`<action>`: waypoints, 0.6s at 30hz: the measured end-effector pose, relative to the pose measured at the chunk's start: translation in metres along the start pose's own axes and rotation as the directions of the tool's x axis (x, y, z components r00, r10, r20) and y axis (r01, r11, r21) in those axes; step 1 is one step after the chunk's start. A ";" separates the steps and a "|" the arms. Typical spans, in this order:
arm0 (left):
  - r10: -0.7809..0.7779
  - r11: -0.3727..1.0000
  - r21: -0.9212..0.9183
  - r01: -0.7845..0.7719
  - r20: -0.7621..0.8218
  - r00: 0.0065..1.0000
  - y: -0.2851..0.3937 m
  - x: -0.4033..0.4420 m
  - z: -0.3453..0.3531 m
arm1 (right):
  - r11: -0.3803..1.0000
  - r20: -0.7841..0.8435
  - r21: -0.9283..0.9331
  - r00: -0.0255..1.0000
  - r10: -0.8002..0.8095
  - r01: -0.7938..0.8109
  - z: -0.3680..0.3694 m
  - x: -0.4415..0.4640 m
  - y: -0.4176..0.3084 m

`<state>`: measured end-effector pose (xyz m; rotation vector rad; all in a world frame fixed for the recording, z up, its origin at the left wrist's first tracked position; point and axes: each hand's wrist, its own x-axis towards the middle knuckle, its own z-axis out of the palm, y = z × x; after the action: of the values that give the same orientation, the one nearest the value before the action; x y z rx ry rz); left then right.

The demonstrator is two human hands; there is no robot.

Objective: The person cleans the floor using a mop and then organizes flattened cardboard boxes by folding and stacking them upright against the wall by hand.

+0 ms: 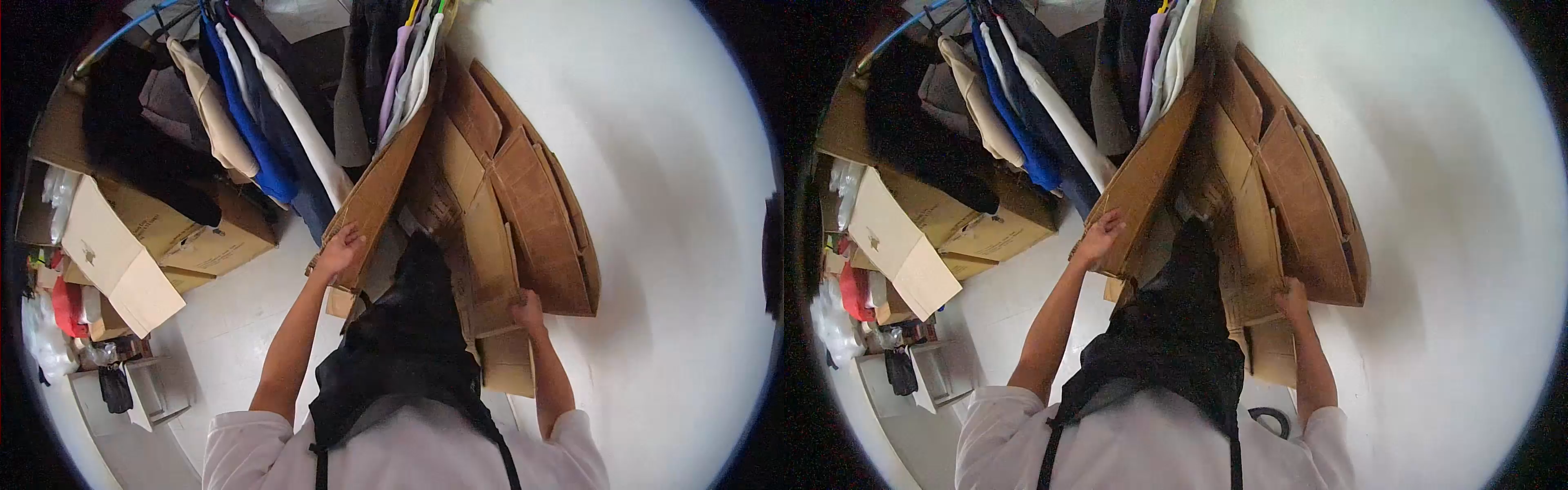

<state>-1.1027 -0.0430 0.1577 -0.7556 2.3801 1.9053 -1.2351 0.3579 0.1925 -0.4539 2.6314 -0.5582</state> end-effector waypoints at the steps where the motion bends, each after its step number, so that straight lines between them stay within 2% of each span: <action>1: 0.010 1.000 -0.025 -0.010 -0.007 1.000 0.003 -0.001 -0.002 | 0.993 0.106 0.090 0.992 0.068 -0.078 -0.012 -0.006 -0.026; 4: 0.014 0.998 -0.053 -0.015 -0.017 1.000 -0.010 0.003 -0.001 | 0.997 0.033 -0.002 0.996 0.083 -0.083 0.008 0.007 -0.006; 8: -0.005 0.996 -0.086 0.005 -0.001 1.000 -0.018 0.011 0.002 | 0.995 -0.092 0.001 0.990 0.103 -0.103 0.012 0.007 0.032; 10: -0.021 0.995 -0.099 0.023 0.021 1.000 -0.017 0.006 0.010 | 1.000 -0.154 -0.016 0.988 0.005 -0.008 0.007 0.004 0.050; 11: -0.023 0.993 -0.113 0.024 0.014 1.000 -0.017 0.008 0.013 | 0.999 -0.155 -0.016 0.988 0.024 -0.027 0.008 0.003 0.050; 13: -0.019 0.994 -0.106 0.022 0.031 0.999 -0.019 0.008 0.016 | 0.982 -0.335 -0.169 0.942 0.023 -0.084 0.014 0.007 0.047; 14: -0.017 0.995 -0.098 0.020 0.030 0.999 -0.023 0.010 0.016 | 0.980 -0.336 -0.170 0.941 0.036 -0.098 0.003 0.008 0.033; 16: -0.019 0.996 -0.089 0.023 0.042 0.999 -0.031 0.014 0.012 | 0.944 -0.127 -0.303 0.987 0.094 -0.129 -0.043 0.009 -0.011; 17: -0.019 0.997 -0.076 0.022 0.040 0.999 -0.036 0.014 0.012 | 0.943 -0.119 -0.302 0.987 0.110 -0.141 -0.052 0.017 -0.015; 18: -0.035 0.997 -0.072 0.039 0.056 0.998 -0.026 0.009 0.013 | 0.952 -0.152 -0.292 0.987 0.046 -0.089 -0.057 0.022 -0.016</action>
<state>-1.1053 -0.0382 0.1274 -0.7366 2.2600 1.9817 -1.2768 0.3532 0.2404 -0.4239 2.8710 -0.1745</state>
